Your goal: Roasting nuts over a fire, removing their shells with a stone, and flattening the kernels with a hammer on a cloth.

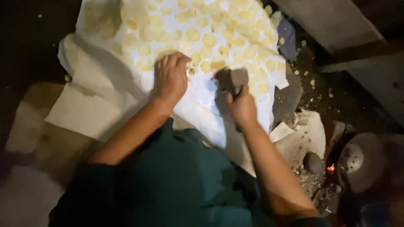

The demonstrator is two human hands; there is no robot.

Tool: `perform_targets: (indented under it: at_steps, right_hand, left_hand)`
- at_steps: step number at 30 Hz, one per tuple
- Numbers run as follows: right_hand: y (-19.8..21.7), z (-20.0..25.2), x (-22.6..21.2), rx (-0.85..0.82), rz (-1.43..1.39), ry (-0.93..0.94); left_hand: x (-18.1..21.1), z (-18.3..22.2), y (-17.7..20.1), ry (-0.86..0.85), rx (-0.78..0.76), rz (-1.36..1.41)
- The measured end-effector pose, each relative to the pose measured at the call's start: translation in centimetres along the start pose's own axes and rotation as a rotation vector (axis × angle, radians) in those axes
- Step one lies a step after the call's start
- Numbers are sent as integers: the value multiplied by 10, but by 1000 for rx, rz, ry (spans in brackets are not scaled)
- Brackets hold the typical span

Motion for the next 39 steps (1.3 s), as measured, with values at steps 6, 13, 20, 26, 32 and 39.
perform_targets:
  at_steps: [6,13,20,26,32,39]
  right_hand:
    - [67,-19,-52,-19,-84,-59]
    - [-5,-15,-10,51,14,38]
    - [53,29,2,38,-55,-75]
    - [27,91,73,135,-95,-117]
    - [25,88,76,56,-10,-169]
    - [59,62,40,63,-101,-125]
  left_hand:
    - [-31,8,0,71,57,78]
    - [-45,-3,-3,144,56,184]
    - [-64,1,-8,258,86,334]
    - [-21,-10,-3,14,-109,270]
    - [-15,-8,-14,-37,-145,75]
    - [39,30,-27,-114,-143,207]
Point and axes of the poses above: each hand's wrist, its own z-axis away from the middle knuckle, its own y-axis out of the back of the hand, x = y × z, the point moved 8 cm from there along -z, towards the middle knuckle, and after that the axes turned 15 degrees about x, right-handed, at the moved point
